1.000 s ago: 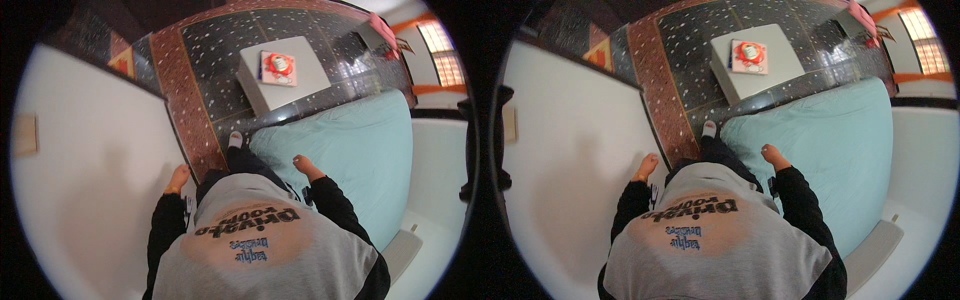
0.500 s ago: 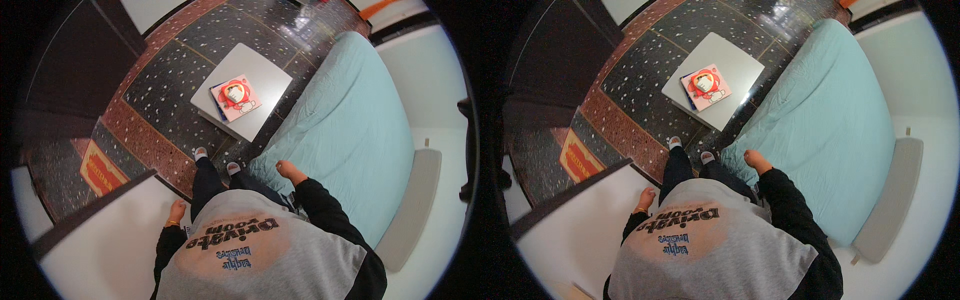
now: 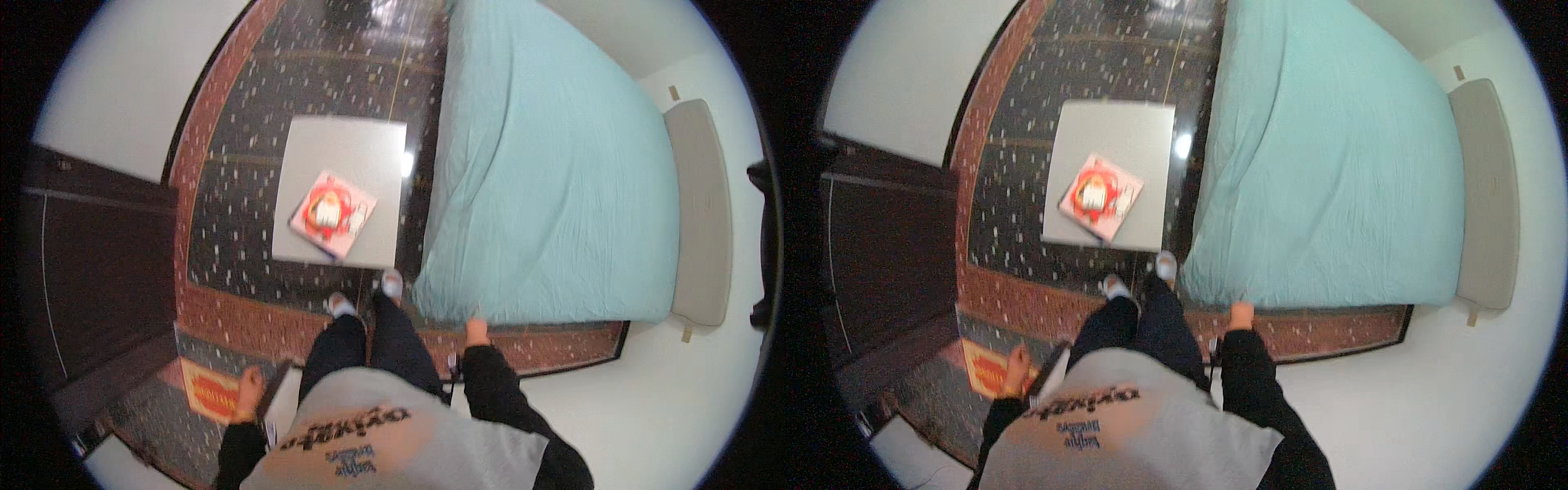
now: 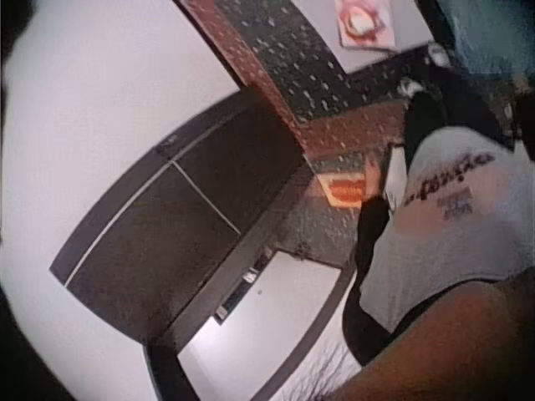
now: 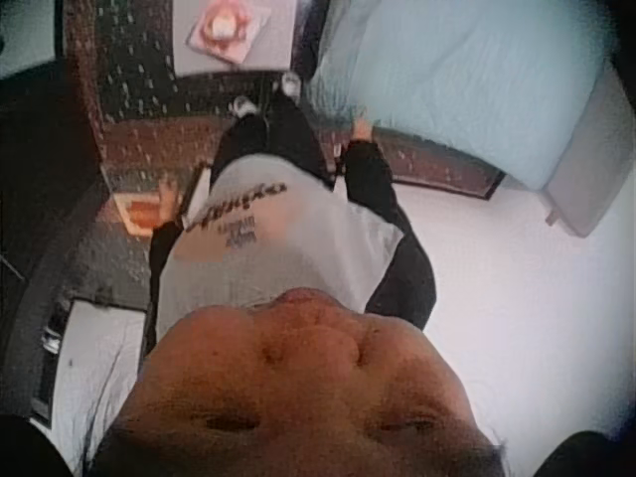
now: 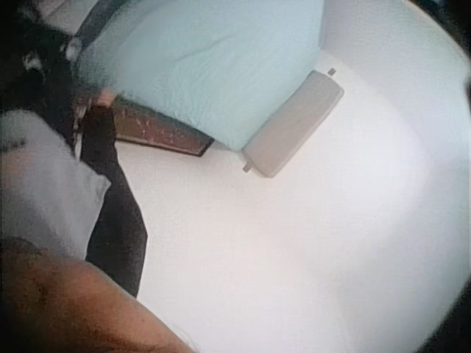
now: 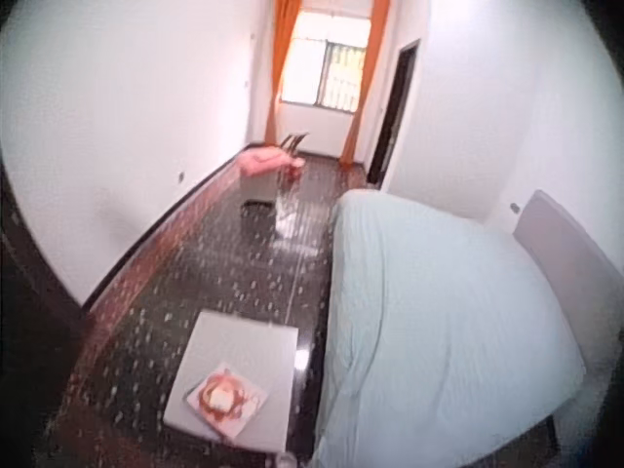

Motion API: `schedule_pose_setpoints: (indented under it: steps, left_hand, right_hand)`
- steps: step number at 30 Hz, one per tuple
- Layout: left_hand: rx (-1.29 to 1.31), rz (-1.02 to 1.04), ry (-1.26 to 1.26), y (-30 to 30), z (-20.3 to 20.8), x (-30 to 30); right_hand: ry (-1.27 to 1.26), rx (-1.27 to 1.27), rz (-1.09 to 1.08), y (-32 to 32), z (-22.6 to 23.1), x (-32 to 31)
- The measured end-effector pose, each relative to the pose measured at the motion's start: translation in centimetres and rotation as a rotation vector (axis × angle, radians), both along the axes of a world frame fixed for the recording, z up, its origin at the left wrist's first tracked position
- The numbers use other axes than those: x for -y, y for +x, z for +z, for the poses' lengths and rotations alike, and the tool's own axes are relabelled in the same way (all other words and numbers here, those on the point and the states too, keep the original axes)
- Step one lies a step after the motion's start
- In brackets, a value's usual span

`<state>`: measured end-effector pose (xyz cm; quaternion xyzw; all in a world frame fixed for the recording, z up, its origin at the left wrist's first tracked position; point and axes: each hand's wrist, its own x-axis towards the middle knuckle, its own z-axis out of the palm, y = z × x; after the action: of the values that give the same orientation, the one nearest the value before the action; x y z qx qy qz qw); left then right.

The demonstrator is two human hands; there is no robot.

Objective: The person spreads a light blue sheet over a mattress, tucks and smooths it around the edges, and then places a folded pink blanket at the foot of the bed.

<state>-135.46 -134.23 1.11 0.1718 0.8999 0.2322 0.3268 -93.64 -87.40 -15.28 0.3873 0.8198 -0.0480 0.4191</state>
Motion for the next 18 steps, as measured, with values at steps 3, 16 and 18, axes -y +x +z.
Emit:
schedule_pose_setpoints:
  steps: [3,16,18]
  left_hand:
    - [0.269,-0.025,-0.103,-0.4,3.2,-2.2]
    - [0.169,-0.199,-0.255,-2.9,2.8,-5.0]
    - [0.210,-0.147,-0.242,-2.3,2.1,-5.7]
  right_hand:
    - [-0.045,-0.124,-0.471,0.1,-3.1,0.6]
    - [0.119,-0.585,-1.075,0.6,-0.5,2.3]
    - [0.198,-0.667,-1.113,0.7,2.8,3.1]
